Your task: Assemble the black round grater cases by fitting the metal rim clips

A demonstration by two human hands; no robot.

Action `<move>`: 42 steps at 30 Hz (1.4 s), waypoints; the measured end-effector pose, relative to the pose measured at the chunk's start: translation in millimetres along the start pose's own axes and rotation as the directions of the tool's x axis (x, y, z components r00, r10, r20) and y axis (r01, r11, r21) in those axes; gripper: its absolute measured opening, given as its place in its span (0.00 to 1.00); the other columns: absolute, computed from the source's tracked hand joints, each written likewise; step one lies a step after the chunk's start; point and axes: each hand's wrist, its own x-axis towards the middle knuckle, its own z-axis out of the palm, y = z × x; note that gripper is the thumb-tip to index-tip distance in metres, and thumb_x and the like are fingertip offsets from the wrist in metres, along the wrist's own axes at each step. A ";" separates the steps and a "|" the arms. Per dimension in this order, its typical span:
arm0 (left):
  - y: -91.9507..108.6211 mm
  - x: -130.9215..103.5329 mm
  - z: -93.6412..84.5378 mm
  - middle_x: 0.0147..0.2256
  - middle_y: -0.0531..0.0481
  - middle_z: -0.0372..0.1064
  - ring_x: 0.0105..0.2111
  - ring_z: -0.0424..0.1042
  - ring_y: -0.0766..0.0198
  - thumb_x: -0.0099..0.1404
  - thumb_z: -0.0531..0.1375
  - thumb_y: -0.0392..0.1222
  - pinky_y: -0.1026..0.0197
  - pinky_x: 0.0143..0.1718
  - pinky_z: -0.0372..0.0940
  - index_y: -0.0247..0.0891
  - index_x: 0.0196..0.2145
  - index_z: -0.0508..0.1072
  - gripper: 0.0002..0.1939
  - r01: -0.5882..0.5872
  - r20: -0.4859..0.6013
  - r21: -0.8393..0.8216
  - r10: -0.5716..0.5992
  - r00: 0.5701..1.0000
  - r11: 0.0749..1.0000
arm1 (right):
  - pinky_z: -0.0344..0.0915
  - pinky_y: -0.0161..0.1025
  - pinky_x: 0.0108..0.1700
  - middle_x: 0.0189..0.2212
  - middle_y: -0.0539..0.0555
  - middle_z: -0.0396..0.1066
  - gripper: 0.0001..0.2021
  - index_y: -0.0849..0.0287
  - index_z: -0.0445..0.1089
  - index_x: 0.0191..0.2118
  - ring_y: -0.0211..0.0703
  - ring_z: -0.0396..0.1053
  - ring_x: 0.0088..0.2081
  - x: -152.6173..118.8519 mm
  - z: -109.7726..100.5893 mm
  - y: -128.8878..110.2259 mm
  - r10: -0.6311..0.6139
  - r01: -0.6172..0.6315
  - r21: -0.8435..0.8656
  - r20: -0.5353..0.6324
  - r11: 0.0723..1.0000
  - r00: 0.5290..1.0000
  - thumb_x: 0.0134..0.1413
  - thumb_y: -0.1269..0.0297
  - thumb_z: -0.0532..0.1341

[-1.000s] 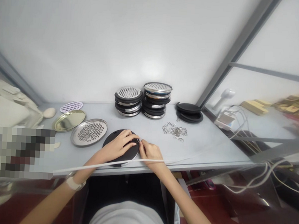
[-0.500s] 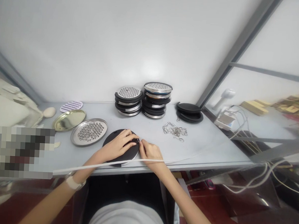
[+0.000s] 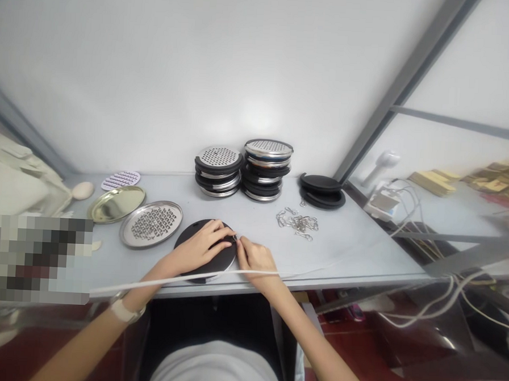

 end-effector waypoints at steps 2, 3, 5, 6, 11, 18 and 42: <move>0.2 -0.1 -0.2 0.40 0.46 0.61 0.45 0.63 0.57 0.72 0.51 0.41 0.53 0.50 0.62 0.42 0.50 0.67 0.12 0.002 0.002 -0.001 -0.002 1.000 1.000 | 0.52 0.34 0.27 0.22 0.51 0.69 0.15 0.59 0.65 0.34 0.39 0.64 0.21 0.2 0.4 0.4 0.001 -0.001 -0.003 0.001 1.000 1.000 0.66 0.63 0.44; 0.4 -0.1 -0.4 0.40 0.46 0.61 0.45 0.63 0.57 0.72 0.51 0.41 0.53 0.50 0.62 0.41 0.50 0.67 0.12 0.003 0.003 -0.002 -0.003 1.000 1.000 | 0.52 0.34 0.27 0.22 0.51 0.69 0.15 0.59 0.65 0.34 0.39 0.64 0.21 0.2 0.4 0.3 0.001 -0.001 -0.005 0.002 1.000 1.000 0.66 0.63 0.44; 0.7 0.0 -0.8 0.41 0.46 0.61 0.45 0.63 0.57 0.72 0.51 0.41 0.53 0.50 0.62 0.41 0.50 0.67 0.12 0.004 0.004 -0.004 -0.004 1.000 1.000 | 0.52 0.34 0.27 0.22 0.51 0.69 0.15 0.59 0.65 0.34 0.39 0.64 0.21 0.3 0.2 -0.3 0.001 -0.001 -0.011 0.003 1.000 1.000 0.66 0.63 0.44; 0.9 0.0 -1.1 0.41 0.46 0.61 0.45 0.63 0.57 0.72 0.50 0.41 0.53 0.50 0.61 0.41 0.50 0.67 0.12 0.003 0.005 -0.006 -0.003 1.000 1.000 | 0.52 0.34 0.27 0.22 0.51 0.69 0.15 0.59 0.66 0.34 0.39 0.65 0.21 0.2 0.0 -0.8 0.002 -0.002 -0.012 0.005 1.000 1.000 0.66 0.63 0.44; 1.3 -0.4 -1.8 0.41 0.46 0.61 0.45 0.63 0.57 0.72 0.50 0.40 0.53 0.51 0.61 0.41 0.51 0.66 0.13 -0.002 0.003 -0.021 0.002 1.000 1.000 | 0.53 0.34 0.27 0.22 0.52 0.70 0.15 0.59 0.66 0.36 0.40 0.65 0.21 0.0 -2.2 -3.2 0.012 -0.012 -0.013 0.021 1.000 1.000 0.66 0.63 0.44; 0.2 -1.0 -0.7 0.42 0.46 0.61 0.46 0.63 0.57 0.72 0.51 0.41 0.52 0.51 0.61 0.42 0.53 0.66 0.14 0.000 0.000 -0.031 0.000 1.000 1.000 | 0.53 0.34 0.27 0.22 0.52 0.70 0.15 0.59 0.66 0.36 0.40 0.66 0.21 0.5 -2.8 -2.6 0.016 -0.015 -0.027 0.025 1.000 1.000 0.66 0.63 0.44; 0.5 0.1 -2.2 0.40 0.46 0.61 0.44 0.63 0.58 0.71 0.50 0.40 0.53 0.50 0.61 0.43 0.52 0.67 0.14 -0.014 0.000 -0.043 0.014 1.000 0.999 | 0.53 0.34 0.27 0.23 0.53 0.71 0.16 0.60 0.66 0.37 0.40 0.66 0.22 0.1 -0.4 -1.4 -0.003 0.004 -0.055 0.012 0.998 1.000 0.66 0.63 0.43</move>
